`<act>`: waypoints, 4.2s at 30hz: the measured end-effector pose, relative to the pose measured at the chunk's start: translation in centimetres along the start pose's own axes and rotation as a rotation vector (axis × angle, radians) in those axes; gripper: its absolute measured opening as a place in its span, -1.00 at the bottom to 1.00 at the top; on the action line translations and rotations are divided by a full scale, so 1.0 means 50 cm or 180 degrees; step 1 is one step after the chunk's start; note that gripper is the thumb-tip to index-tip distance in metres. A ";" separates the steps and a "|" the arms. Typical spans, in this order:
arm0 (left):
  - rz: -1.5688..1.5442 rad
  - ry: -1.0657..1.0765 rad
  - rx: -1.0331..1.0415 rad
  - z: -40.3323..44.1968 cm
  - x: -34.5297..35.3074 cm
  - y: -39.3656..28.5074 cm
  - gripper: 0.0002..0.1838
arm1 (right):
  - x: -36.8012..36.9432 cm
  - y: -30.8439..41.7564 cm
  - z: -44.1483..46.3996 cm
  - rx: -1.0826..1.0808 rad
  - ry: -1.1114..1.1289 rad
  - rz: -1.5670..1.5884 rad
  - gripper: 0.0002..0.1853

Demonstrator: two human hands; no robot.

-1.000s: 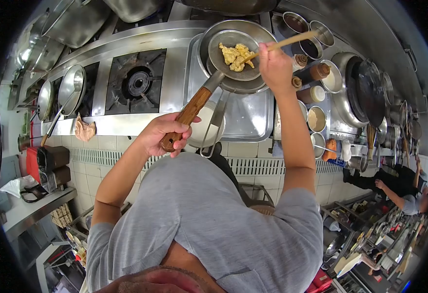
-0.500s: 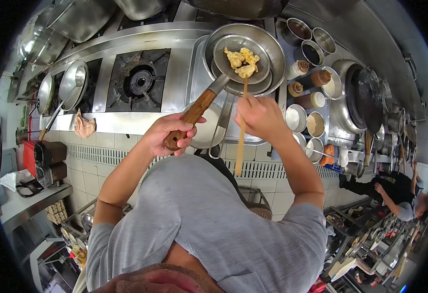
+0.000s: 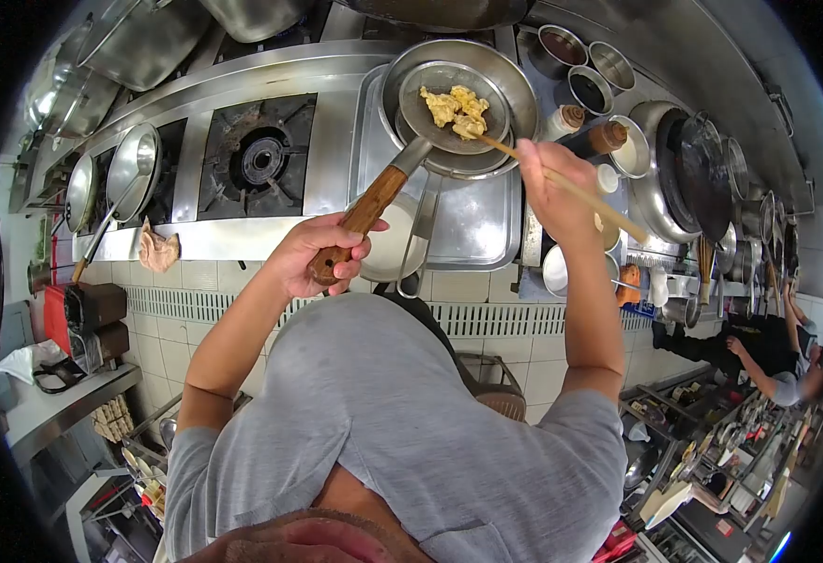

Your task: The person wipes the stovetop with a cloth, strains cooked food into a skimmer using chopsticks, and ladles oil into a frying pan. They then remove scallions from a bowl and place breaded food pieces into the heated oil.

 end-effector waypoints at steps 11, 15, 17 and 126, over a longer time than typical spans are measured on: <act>0.0050 -0.0011 -0.0004 -0.001 0.003 0.003 -0.48 | 0.076 -0.041 0.072 -0.0602 0.0654 -0.0121 -0.66; 0.0151 -0.0079 -0.0041 -0.003 0.008 0.003 -0.48 | 0.133 -0.091 0.064 -0.0838 0.0895 -0.0400 -0.70; 0.0140 -0.0083 -0.0055 -0.002 0.011 0.002 -0.48 | 0.136 -0.094 0.061 -0.0919 0.0857 -0.0470 -0.71; -0.0209 0.0749 0.0454 0.058 0.065 -0.287 -0.48 | -0.192 0.047 -0.203 0.1297 -0.2970 0.1676 -0.40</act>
Point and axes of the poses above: each hand's wrist, its own z-axis towards the middle knuckle, its own x-axis out of the palm, y = z × x, the point moved 1 cm from there along z, towards the middle knuckle, and after that the axes turned 5 degrees about x, right-handed, at the moved point
